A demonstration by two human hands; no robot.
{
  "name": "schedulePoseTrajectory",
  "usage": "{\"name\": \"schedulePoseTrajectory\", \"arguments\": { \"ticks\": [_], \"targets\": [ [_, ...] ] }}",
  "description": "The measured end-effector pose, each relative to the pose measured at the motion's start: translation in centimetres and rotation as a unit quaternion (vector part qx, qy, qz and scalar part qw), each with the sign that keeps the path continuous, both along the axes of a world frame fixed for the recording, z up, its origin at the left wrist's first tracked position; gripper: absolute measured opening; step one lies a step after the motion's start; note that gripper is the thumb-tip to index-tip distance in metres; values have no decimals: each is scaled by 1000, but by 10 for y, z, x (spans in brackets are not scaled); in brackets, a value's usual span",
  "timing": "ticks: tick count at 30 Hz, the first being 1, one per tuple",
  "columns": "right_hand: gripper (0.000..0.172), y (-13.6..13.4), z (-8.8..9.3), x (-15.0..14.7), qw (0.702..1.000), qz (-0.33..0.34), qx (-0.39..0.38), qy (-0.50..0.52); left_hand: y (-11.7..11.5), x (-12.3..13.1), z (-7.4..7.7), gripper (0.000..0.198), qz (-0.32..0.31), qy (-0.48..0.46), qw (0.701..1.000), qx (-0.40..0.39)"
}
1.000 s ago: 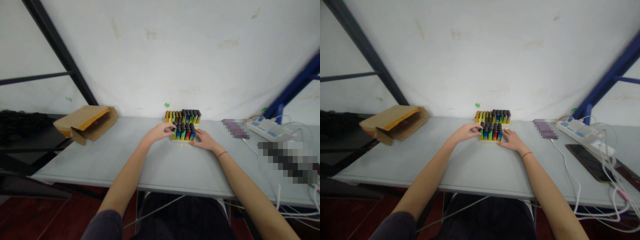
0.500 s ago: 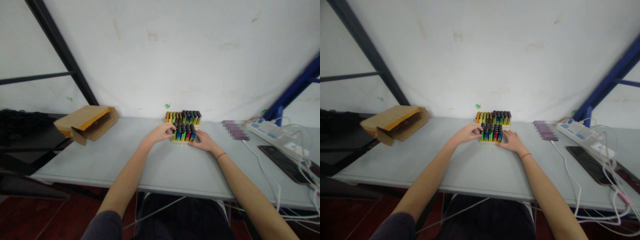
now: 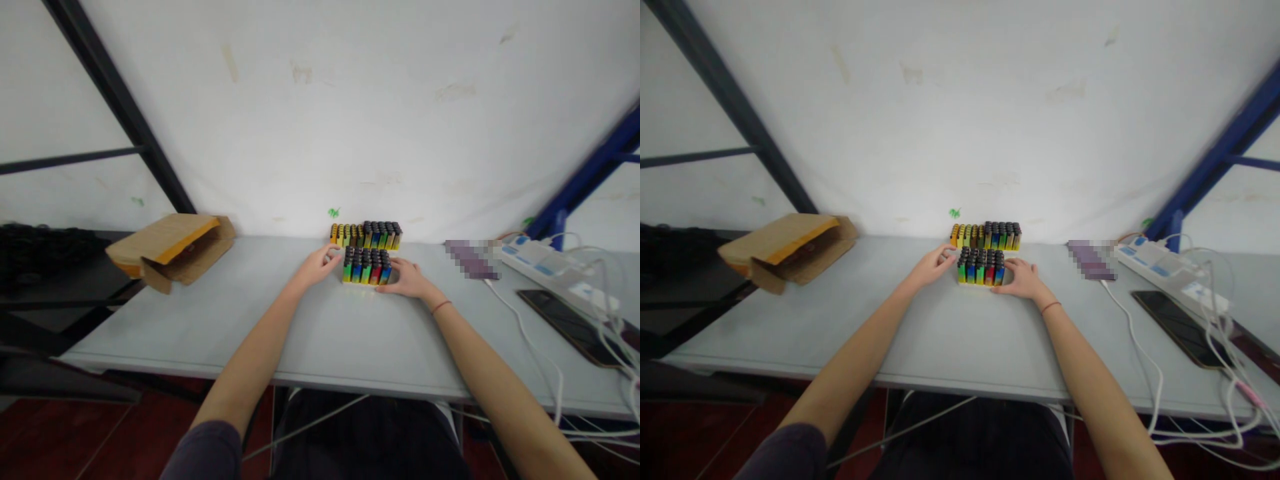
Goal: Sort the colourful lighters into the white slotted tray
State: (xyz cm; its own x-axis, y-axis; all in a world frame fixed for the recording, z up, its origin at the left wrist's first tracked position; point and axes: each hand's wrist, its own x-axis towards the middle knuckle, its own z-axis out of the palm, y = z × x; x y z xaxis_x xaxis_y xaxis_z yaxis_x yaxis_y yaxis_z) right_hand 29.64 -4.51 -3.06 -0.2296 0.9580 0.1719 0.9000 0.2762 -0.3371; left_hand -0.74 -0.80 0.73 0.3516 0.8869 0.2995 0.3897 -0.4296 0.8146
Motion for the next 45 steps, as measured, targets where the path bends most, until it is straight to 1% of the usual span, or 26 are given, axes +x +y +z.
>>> {"name": "schedulePoseTrajectory", "arguments": {
  "ticks": [3, 4, 8, 11, 13, 16, 18, 22, 24, 27, 31, 37, 40, 45],
  "targets": [
    [85, -2, 4, 18, 999, 31, 7, 25, 2, 0, -7, 32, -5, 13, 1000, -11],
    [82, -3, 5, 28, 999, 29, 8, 35, 3, 0, -8, 31, -7, 20, 1000, -10],
    [74, -12, 6, 78, 996, -22, -5, 83, 4, 0, -12, 26, -16, 55, 998, 3],
    [60, -19, 6, 112, 989, -78, -34, 121, 6, -1, -15, 20, -27, 79, 997, 7],
    [47, -22, 5, 127, 984, -97, -35, 143, 8, -1, -17, 19, -34, 85, 996, 8],
    [38, -21, 2, 138, 980, -127, 0, 153, 10, 0, -21, 20, -44, 96, 994, 17],
    [34, -17, 0, 139, 979, -159, 21, 127, 12, 0, -22, 23, -49, 120, 991, 25],
    [28, -7, -2, 126, 966, -257, 36, 17, 13, 0, -24, 28, -54, 183, 981, 33],
    [26, -1, -3, 117, 960, -275, 49, -9, 13, 0, -23, 30, -56, 205, 976, 38],
    [24, 6, -5, 106, 952, -298, 72, -9, 12, 2, -23, 31, -55, 233, 970, 49],
    [27, 20, -9, 104, 940, -328, 92, 12, 11, 3, -22, 30, -54, 256, 963, 64],
    [33, 43, -12, 107, 939, -330, 86, 48, 10, 7, -23, 29, -53, 286, 954, 71],
    [36, 48, -13, 104, 937, -336, 80, 59, 9, 8, -24, 28, -51, 299, 950, 77],
    [37, 50, -14, 99, 929, -354, 78, 74, 10, 8, -25, 28, -48, 309, 946, 82]
  ]
}}
